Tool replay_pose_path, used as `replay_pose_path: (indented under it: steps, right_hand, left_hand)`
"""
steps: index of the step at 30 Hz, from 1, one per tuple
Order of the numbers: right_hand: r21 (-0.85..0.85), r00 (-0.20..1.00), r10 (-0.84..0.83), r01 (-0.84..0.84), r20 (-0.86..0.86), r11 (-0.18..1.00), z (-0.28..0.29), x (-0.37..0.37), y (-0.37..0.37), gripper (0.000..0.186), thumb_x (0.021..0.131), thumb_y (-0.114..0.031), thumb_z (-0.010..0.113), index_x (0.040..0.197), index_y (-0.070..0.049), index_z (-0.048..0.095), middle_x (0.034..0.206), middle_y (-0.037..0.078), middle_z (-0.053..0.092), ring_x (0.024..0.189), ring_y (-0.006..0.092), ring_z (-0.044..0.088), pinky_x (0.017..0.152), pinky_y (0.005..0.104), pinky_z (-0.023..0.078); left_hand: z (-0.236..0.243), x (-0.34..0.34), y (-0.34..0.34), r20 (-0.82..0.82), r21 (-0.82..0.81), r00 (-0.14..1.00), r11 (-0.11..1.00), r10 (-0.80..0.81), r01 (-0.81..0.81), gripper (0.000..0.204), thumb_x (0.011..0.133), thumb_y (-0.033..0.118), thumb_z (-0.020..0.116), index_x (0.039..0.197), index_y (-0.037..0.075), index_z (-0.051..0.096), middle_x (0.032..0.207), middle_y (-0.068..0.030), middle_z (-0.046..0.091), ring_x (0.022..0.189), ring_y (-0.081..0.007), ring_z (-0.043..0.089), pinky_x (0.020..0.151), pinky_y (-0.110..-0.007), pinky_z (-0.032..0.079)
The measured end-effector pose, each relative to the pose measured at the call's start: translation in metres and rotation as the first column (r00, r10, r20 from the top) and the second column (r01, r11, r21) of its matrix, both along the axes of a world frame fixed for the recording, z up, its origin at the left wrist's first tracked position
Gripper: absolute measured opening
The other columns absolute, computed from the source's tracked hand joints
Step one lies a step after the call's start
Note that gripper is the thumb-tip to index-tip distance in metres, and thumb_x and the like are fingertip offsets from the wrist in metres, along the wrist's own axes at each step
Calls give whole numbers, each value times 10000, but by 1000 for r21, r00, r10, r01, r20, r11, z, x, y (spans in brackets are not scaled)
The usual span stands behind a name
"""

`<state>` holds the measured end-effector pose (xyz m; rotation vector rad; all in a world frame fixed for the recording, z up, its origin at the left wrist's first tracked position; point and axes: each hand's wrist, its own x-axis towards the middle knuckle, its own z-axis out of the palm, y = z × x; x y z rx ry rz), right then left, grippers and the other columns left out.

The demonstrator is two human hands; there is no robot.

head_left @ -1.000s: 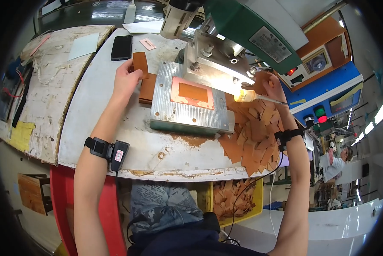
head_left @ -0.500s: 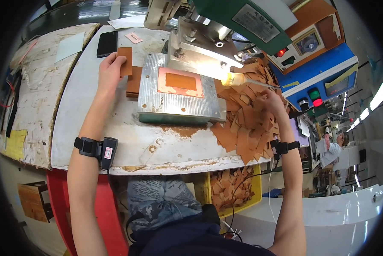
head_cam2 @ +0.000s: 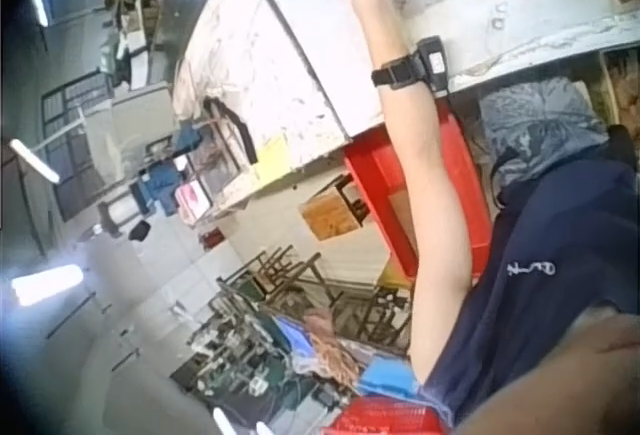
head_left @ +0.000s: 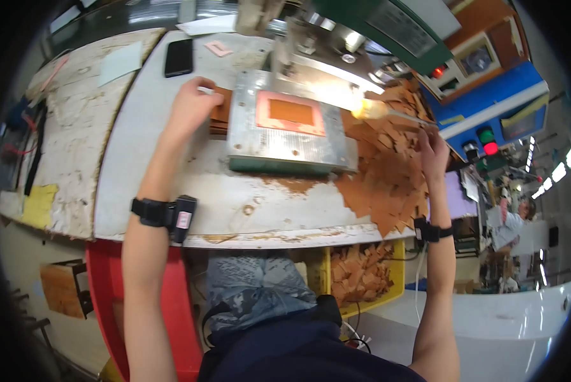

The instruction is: The recorder is using a heat-pressing machine to stamp or process small rectangular leather pieces.

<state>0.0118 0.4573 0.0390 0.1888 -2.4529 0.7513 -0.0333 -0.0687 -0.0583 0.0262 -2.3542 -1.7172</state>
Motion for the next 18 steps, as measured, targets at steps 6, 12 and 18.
replay_pose_path:
  steps: [6, 12, 18]
  right_hand:
    - [-386, 966, 252, -214, 52, 898, -13, 37, -81, 97, 952, -13, 579, 1049, -6, 584, 880, 27, 604, 747, 107, 596, 684, 252, 502]
    - [-365, 933, 360, -341, -17, 866, -23, 30, -148, 151, 880, 58, 570, 1023, 33, 611, 921, 42, 638, 849, 128, 615, 803, 244, 486]
    - [-586, 916, 400, -318, 11, 745, -24, 15, -170, 145, 862, 44, 595, 997, 26, 645, 1069, 69, 624, 932, 131, 595, 819, 247, 474]
  left_hand:
    - [8, 10, 3, -22, -100, 999, 994, 32, -34, 357, 749, 211, 711, 1020, -16, 657, 679, -134, 678, 626, -217, 665, 616, -337, 512]
    - [30, 22, 13, -62, -281, 988, 947, 145, -157, 296, 772, 211, 704, 988, 17, 651, 848, -165, 667, 785, -299, 647, 712, -385, 512]
    - [58, 35, 50, -501, -505, 782, 859, -372, 85, 206, 812, 248, 679, 931, 80, 697, 1075, -154, 639, 1112, -341, 547, 954, -469, 432]
